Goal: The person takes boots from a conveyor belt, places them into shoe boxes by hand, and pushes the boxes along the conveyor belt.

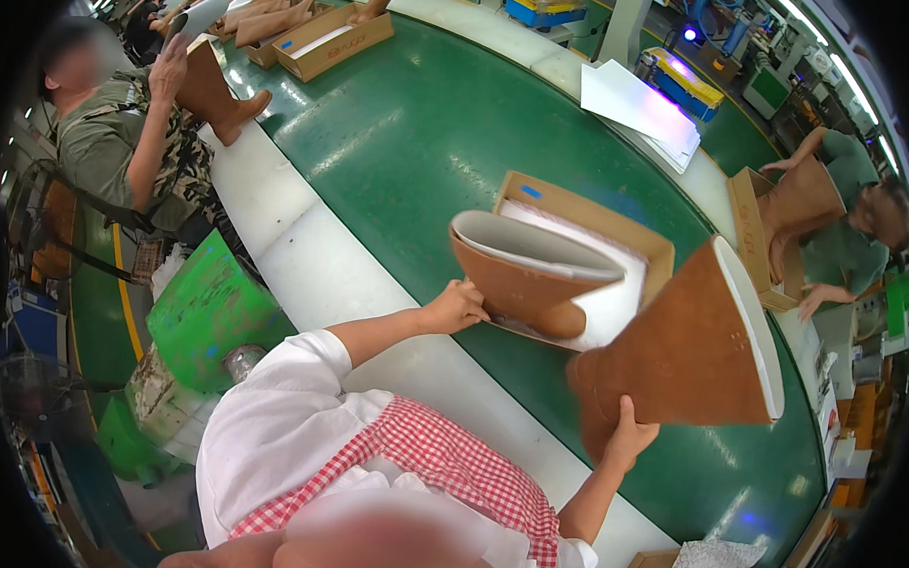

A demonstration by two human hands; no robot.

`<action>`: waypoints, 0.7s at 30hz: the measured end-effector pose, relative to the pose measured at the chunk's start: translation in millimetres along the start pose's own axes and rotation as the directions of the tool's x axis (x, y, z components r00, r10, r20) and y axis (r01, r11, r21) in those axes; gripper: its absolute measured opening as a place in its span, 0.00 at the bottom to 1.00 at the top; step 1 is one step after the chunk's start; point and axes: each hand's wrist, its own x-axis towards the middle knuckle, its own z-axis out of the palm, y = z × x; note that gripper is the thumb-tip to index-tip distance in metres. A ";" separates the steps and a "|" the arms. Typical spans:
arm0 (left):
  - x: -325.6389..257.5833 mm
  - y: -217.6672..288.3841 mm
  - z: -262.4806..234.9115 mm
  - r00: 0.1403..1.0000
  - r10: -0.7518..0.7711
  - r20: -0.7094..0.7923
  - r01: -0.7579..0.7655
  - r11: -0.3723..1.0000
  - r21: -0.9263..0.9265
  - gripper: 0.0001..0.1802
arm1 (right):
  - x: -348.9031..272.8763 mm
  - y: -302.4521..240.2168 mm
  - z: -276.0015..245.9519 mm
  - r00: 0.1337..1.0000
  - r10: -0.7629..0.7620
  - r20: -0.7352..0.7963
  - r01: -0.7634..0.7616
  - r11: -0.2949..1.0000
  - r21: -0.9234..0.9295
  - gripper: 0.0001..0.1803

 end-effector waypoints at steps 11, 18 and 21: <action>-7.2 82.5 -2.8 0.972 -0.041 0.230 0.008 0.990 0.142 0.24 | -60.9 -18.6 -97.5 0.999 -0.029 -0.029 0.025 0.992 -0.122 0.28; -5.1 220.6 -60.7 0.977 0.134 0.167 0.042 0.648 -0.761 0.42 | -89.9 -3.1 -73.6 0.991 -0.067 0.120 0.025 0.948 0.316 0.33; -10.7 244.5 -49.4 0.983 0.012 0.184 0.146 0.556 -0.818 0.43 | -109.7 -6.6 -44.0 0.941 -0.015 0.338 -0.061 0.975 0.215 0.35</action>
